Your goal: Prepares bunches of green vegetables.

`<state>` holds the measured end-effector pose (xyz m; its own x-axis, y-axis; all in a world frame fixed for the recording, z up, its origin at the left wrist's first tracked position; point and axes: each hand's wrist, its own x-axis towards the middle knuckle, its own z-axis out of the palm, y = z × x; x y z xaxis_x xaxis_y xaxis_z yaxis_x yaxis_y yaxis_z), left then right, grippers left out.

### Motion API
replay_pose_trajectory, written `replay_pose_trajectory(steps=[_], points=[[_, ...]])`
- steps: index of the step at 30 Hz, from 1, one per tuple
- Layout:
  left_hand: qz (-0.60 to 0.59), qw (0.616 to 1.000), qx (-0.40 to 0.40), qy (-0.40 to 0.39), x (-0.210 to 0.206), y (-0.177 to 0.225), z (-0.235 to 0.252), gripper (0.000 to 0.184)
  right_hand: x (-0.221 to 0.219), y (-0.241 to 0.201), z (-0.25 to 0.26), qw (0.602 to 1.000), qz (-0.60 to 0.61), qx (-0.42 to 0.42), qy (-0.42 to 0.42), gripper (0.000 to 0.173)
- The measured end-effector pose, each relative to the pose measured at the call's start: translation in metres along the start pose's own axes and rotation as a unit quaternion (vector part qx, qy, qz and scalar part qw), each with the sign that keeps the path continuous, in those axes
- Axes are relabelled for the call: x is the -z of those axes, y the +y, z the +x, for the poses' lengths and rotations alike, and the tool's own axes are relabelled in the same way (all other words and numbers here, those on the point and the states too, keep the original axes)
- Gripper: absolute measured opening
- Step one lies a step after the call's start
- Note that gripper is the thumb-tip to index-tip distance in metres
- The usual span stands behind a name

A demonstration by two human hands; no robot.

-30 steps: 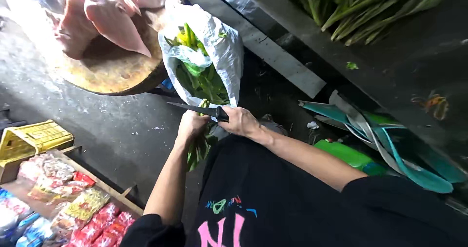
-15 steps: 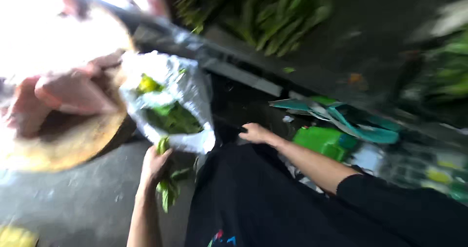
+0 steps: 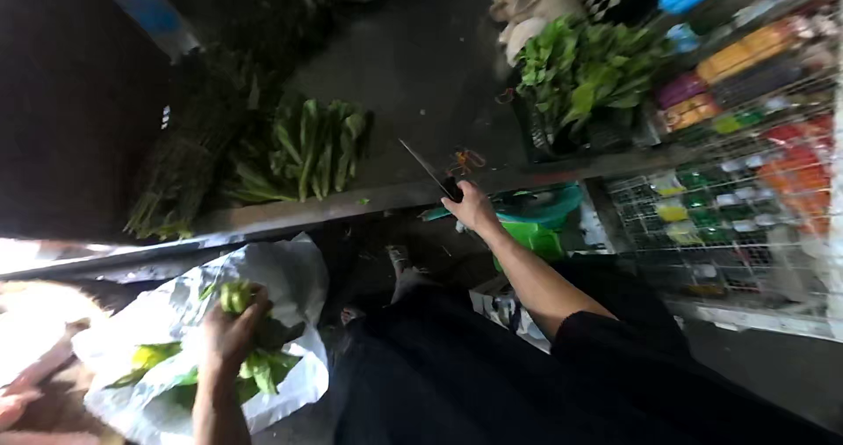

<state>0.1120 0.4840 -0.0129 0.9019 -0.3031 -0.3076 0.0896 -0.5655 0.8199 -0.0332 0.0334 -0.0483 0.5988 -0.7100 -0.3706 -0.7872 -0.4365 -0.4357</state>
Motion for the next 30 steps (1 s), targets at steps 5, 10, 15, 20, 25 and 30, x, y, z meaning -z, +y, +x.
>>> replay_pose_trajectory(steps=[5, 10, 15, 20, 25, 30], points=[[-0.044, 0.989, -0.084, 0.111, -0.035, 0.035, 0.020, 0.029, 0.023, 0.023, 0.072, 0.999, 0.019, -0.032, 0.019, 0.053], [0.006, 0.988, -0.030, 0.149, -0.074, 0.065, 0.014, 0.028, 0.024, 0.030, 0.108, 1.000, 0.002, 0.016, 0.012, 0.054], [0.012, 0.985, 0.039, 0.167, -0.092, 0.075, 0.009, 0.022, 0.036, 0.025, 0.112, 0.994, -0.048, 0.094, 0.016, 0.048], [-0.030, 0.981, 0.050, 0.187, -0.092, 0.064, 0.017, 0.018, 0.041, -0.056, 0.095, 0.950, -0.035, 0.310, -0.003, 0.033], [-0.091, 0.984, -0.035, 0.148, -0.084, 0.055, 0.033, 0.017, -0.056, -0.172, 0.091, 0.833, -0.058, 0.549, -0.031, 0.021], [-0.133, 0.982, -0.055, 0.120, -0.068, 0.040, 0.040, 0.016, -0.127, -0.238, 0.068, 0.805, -0.185, 0.560, -0.060, 0.034]])
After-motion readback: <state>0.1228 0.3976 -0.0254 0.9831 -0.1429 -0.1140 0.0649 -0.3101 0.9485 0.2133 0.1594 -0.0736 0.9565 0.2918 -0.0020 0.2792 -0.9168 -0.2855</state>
